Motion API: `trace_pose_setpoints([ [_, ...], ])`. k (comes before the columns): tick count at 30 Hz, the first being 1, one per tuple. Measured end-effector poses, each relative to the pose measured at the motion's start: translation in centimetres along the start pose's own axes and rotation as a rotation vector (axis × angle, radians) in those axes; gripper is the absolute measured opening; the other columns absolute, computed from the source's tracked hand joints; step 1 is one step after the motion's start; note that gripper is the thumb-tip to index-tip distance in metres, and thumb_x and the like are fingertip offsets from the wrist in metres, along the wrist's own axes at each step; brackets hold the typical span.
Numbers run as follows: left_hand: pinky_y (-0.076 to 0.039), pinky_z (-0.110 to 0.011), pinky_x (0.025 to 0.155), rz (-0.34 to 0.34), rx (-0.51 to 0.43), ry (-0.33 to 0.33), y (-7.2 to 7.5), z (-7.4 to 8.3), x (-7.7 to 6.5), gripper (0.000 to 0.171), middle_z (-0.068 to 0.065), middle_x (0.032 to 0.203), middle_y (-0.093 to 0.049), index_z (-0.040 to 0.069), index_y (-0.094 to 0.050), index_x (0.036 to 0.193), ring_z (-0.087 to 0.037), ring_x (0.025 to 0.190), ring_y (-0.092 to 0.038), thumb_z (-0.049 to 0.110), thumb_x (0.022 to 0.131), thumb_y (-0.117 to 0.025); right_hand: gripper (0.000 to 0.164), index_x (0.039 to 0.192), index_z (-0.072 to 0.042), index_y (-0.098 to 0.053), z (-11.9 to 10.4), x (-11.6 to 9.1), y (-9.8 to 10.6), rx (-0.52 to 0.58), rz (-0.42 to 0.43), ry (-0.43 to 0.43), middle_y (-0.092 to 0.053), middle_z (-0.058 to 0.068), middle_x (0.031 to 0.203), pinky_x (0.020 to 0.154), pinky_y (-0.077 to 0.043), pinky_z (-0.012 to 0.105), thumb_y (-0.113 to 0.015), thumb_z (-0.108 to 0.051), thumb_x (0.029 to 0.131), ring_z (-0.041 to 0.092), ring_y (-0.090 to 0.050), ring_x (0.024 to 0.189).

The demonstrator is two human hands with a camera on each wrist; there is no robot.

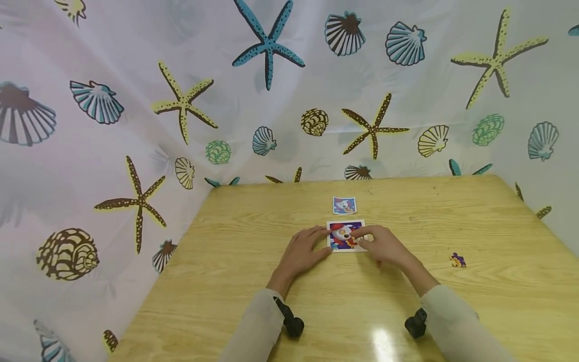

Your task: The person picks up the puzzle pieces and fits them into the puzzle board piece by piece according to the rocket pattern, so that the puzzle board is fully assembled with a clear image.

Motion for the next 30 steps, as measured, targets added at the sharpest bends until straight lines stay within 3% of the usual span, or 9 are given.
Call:
trace_pose_setpoints([
  [13, -0.020, -0.048, 0.127, 0.005, -0.009, -0.009, 0.1, 0.2, -0.2, 0.058, 0.003, 0.160, -0.047, 0.028, -0.053, 0.154, -0.024, 0.153, -0.034, 0.053, 0.102, -0.058, 0.042, 0.148, 0.001, -0.054, 1.9, -2.4, 3.0, 0.110, 0.047, 0.012, -0.057, 0.030, 0.141, 0.045, -0.056, 0.044, -0.054, -0.008, 0.107, 0.023, -0.052, 0.042],
  [30, -0.017, -0.044, 0.128, -0.022, 0.024, 0.020, 0.1, 0.1, -0.1, 0.060, 0.005, 0.162, -0.045, 0.031, -0.050, 0.155, -0.020, 0.154, -0.032, 0.057, 0.102, -0.056, 0.054, 0.154, 0.001, -0.044, 4.9, -6.1, 6.0, 0.118, 0.020, -0.019, -0.049, 0.035, 0.145, 0.043, -0.049, 0.032, -0.061, -0.015, 0.105, 0.016, -0.045, 0.046],
])
Point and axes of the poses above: each hand's wrist, its own x-axis towards the middle knuckle, its own y-axis out of the back of the hand, z = x × y, the point moved 3 cm from there along x, towards the middle knuckle
